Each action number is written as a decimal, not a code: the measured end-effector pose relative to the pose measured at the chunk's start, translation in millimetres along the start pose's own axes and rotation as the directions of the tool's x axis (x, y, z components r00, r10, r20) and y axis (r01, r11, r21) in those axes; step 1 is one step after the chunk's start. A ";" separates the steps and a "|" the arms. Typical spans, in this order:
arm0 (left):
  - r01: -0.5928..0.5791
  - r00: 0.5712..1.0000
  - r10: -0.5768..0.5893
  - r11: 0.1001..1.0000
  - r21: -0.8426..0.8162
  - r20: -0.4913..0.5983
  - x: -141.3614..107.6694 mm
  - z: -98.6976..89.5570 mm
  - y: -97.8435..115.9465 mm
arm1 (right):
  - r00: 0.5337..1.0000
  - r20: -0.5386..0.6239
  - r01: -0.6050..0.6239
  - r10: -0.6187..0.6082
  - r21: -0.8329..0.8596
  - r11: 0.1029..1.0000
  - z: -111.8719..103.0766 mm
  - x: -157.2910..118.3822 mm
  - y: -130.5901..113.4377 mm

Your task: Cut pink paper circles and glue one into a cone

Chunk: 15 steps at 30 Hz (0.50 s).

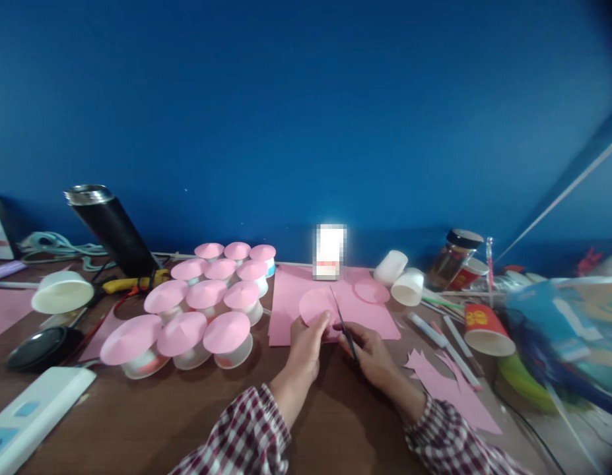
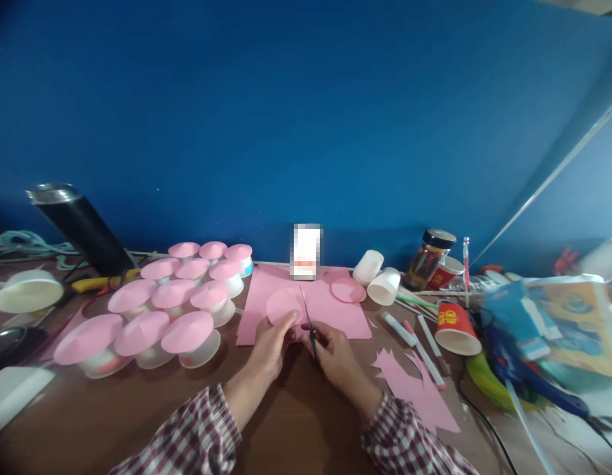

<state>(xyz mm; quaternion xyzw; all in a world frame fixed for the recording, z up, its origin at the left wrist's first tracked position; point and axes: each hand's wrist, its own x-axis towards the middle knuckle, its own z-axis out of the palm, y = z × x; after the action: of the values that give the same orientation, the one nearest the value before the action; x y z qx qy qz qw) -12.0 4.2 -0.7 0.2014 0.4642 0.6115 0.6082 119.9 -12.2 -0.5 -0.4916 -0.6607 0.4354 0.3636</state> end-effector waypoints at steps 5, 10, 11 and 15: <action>0.003 1.000 -0.004 1.000 -0.019 -0.022 1.1 0.3 0.3 | 1.000 0.002 -0.019 0.019 0.008 1.000 -0.3 -1.0 -1.2; 0.007 0.999 -0.009 0.999 -0.048 -0.047 2.1 0.4 -0.5 | 0.995 -0.059 -0.069 0.079 0.154 0.986 0.7 3.2 7.0; 0.006 0.999 -0.008 0.998 -0.060 -0.042 2.1 0.4 -0.5 | 0.994 -0.073 -0.062 0.076 0.178 0.982 0.8 4.0 8.7; 0.004 1.000 -0.005 0.997 -0.072 -0.008 1.8 0.0 -0.4 | 0.986 -0.159 0.071 -0.049 0.135 0.988 -0.5 4.0 11.2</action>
<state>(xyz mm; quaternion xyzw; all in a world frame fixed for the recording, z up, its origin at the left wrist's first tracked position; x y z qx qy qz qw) -12.1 5.9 -1.7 0.1756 0.4449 0.6274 0.6144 123.1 -6.7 -10.6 -0.4770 -0.6128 0.4300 0.4604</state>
